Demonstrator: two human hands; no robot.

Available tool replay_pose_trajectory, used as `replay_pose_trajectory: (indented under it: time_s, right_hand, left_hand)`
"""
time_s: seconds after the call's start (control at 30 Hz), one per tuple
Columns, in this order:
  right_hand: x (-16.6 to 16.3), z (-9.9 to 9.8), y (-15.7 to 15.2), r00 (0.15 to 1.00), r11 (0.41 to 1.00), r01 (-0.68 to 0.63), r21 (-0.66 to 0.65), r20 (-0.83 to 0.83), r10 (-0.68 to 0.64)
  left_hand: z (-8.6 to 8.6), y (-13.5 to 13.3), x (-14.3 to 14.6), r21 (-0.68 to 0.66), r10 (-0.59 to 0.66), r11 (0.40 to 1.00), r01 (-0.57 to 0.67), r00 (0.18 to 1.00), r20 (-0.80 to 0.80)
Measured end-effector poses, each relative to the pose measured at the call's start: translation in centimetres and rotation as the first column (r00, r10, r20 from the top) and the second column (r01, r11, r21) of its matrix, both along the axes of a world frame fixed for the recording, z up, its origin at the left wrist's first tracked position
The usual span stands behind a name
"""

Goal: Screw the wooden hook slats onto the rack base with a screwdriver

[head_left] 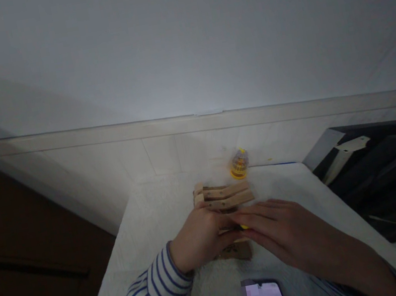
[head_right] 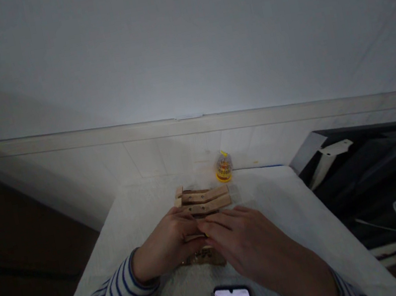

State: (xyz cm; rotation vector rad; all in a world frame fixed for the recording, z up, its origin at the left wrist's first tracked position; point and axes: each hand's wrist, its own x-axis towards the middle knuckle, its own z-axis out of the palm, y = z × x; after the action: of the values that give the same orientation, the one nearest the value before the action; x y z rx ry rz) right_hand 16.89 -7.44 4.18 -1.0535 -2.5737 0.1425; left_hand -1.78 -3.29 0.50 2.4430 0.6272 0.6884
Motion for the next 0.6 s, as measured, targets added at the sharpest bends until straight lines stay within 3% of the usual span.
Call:
replay_pose_trajectory:
  time_s: [0.33,0.6]
  right_hand:
    - [-0.3,-0.3,-0.1,0.998,0.998,0.045,0.048,0.043,-0.047]
    - [-0.4,0.2,-0.1,0.994,0.998,0.063,-0.002,0.091,-0.062]
  left_hand:
    - [1.2,0.2,0.2,-0.005,-0.083,0.997,0.083,0.996,0.013]
    - [0.6,0.0,0.1,-0.019,-0.074,0.997,0.073,0.997,-0.01]
